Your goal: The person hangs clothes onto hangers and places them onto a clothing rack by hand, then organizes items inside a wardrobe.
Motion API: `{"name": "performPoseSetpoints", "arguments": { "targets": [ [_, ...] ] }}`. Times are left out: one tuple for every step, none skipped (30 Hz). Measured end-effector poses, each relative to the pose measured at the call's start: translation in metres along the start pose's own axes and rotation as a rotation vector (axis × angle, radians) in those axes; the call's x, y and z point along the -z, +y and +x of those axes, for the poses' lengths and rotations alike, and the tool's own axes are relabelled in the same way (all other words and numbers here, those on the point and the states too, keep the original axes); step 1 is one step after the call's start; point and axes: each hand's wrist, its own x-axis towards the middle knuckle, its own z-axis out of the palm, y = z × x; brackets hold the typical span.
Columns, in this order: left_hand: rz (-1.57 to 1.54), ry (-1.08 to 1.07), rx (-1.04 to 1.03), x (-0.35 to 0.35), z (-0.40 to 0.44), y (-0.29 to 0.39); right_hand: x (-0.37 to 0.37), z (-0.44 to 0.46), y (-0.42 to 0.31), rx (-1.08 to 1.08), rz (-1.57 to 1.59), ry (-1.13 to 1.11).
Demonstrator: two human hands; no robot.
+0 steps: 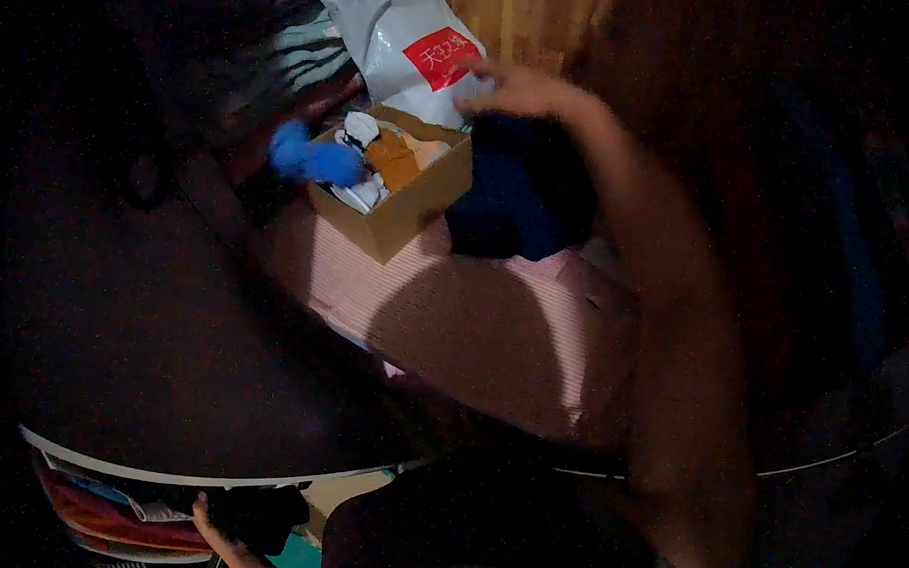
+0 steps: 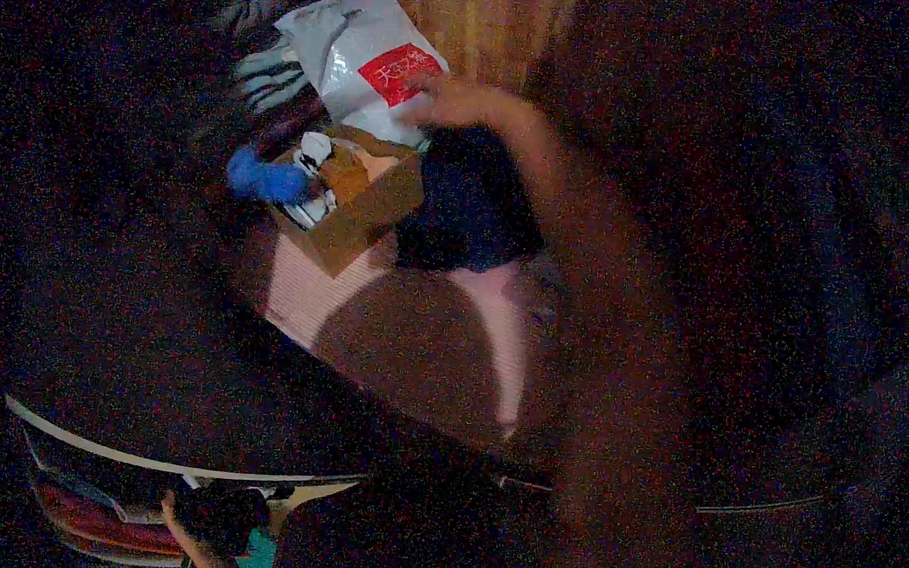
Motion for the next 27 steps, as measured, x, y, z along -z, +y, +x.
{"name": "performPoseSetpoints", "arguments": {
  "targets": [
    [-0.035, 0.000, 0.041, -0.004, -0.002, 0.003, -0.017, 0.006, 0.030, -0.030, -0.186, -0.124],
    [0.005, -0.004, 0.019, -0.001, 0.001, 0.006, -0.019, -0.030, -0.013, -0.127, -0.240, -0.264],
    [0.042, -0.007, -0.006, 0.004, 0.006, 0.007, -0.039, -0.036, -0.002, -0.220, -0.289, -0.334],
    [0.075, -0.006, -0.029, 0.006, 0.008, 0.008, -0.060, -0.043, 0.001, -0.274, -0.329, -0.231],
    [0.002, -0.028, 0.023, 0.004, 0.005, 0.010, -0.074, -0.046, 0.007, -0.329, -0.365, -0.133],
    [-0.069, -0.048, 0.073, 0.003, 0.001, 0.011, -0.081, -0.040, 0.022, -0.361, -0.359, -0.099],
    [-0.140, -0.067, 0.123, 0.003, -0.002, 0.010, -0.086, -0.033, 0.039, -0.391, -0.351, -0.066],
    [-0.114, -0.092, 0.094, 0.008, 0.003, 0.008, -0.090, -0.028, 0.054, -0.424, -0.339, -0.033],
    [-0.087, -0.117, 0.065, 0.016, 0.014, 0.005, -0.092, -0.026, 0.067, -0.413, -0.291, 0.107],
    [-0.071, -0.134, 0.033, 0.018, 0.015, 0.001, -0.089, -0.021, 0.077, -0.388, -0.248, 0.246],
    [-0.036, -0.107, 0.027, 0.020, 0.016, 0.001, -0.083, -0.020, 0.088, -0.373, -0.196, 0.388],
    [-0.001, -0.079, 0.023, 0.019, 0.015, 0.004, -0.058, -0.023, 0.080, -0.478, -0.042, 0.542],
    [0.035, -0.047, 0.018, 0.019, 0.013, 0.007, -0.033, -0.029, 0.070, -0.491, 0.059, 0.685],
    [0.007, -0.042, 0.018, 0.019, 0.016, 0.008, -0.013, -0.036, 0.057, -0.447, 0.118, 0.809],
    [-0.017, -0.040, 0.020, 0.019, 0.017, 0.010, 0.013, -0.050, 0.045, -0.391, 0.142, 0.906],
    [-0.040, -0.037, 0.023, 0.019, 0.018, 0.010, 0.029, -0.058, 0.029, -0.334, 0.160, 0.981],
    [-0.061, -0.036, 0.028, 0.017, 0.018, 0.012, 0.049, -0.071, 0.018, -0.272, 0.146, 1.041],
    [-0.084, -0.037, 0.034, 0.018, 0.020, 0.011, 0.066, -0.082, 0.014, -0.253, 0.115, 1.061],
    [-0.106, -0.037, 0.040, 0.018, 0.022, 0.010, 0.083, -0.097, 0.019, -0.240, 0.070, 1.069],
    [-0.063, -0.060, 0.008, 0.026, 0.031, 0.007, 0.095, -0.107, 0.024, -0.262, 0.029, 1.060],
    [-0.023, -0.087, -0.028, 0.034, 0.044, 0.004, 0.106, -0.115, 0.034, -0.313, -0.013, 1.029],
    [0.017, -0.112, -0.065, 0.040, 0.054, 0.002, 0.113, -0.122, 0.043, -0.371, -0.053, 0.991],
    [0.035, -0.117, -0.093, 0.045, 0.063, 0.000, 0.116, -0.128, 0.054, -0.441, -0.086, 0.942],
    [0.039, -0.113, -0.103, 0.042, 0.063, 0.000, 0.115, -0.133, 0.061, -0.504, -0.107, 0.893],
    [0.042, -0.105, -0.109, 0.037, 0.062, 0.000, 0.111, -0.136, 0.068, -0.555, -0.122, 0.847],
    [0.042, -0.090, -0.115, 0.034, 0.060, 0.002, 0.107, -0.139, 0.074, -0.594, -0.127, 0.810],
    [0.050, -0.074, -0.128, 0.031, 0.059, 0.002, 0.102, -0.141, 0.077, -0.622, -0.130, 0.783]
  ]
}}
